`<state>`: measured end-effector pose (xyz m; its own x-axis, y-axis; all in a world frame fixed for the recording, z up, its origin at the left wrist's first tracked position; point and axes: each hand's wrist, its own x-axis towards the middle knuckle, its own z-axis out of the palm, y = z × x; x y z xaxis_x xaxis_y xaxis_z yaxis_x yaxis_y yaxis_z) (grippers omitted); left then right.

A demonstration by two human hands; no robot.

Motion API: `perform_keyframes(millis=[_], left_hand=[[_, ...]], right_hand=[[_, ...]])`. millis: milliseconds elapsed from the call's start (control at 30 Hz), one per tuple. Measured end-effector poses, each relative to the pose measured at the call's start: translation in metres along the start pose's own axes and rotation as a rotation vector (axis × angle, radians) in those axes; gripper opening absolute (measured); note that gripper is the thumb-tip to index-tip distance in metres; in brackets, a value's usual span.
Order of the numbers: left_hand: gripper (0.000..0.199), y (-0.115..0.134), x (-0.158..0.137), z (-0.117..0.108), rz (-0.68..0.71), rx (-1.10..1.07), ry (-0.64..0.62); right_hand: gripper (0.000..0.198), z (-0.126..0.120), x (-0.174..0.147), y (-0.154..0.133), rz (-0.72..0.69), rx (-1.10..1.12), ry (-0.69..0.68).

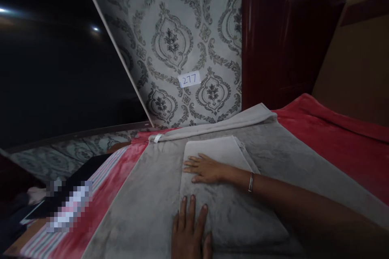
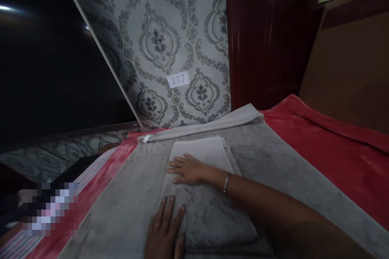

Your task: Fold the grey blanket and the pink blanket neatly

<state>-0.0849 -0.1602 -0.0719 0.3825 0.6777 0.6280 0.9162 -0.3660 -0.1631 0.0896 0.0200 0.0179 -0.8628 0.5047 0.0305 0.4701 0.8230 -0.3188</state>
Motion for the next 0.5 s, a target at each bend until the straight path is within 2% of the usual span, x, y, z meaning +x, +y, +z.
perform_keyframes(millis=[100,267,367,500], left_hand=[[0.067,0.000,-0.008,0.013,0.006,0.018,-0.001],[0.069,-0.004,-0.011,0.017,-0.013,-0.002,0.001],[0.065,-0.005,-0.010,0.017,-0.026,-0.034,0.011],[0.059,-0.005,-0.007,0.015,-0.022,-0.044,0.037]], right_hand=[[0.062,-0.002,0.007,0.032,0.095,-0.013,0.064],[0.063,-0.007,0.018,0.070,0.280,-0.048,0.142],[0.064,-0.012,0.023,0.077,0.354,-0.075,0.130],[0.063,-0.019,0.025,0.073,0.422,-0.099,0.114]])
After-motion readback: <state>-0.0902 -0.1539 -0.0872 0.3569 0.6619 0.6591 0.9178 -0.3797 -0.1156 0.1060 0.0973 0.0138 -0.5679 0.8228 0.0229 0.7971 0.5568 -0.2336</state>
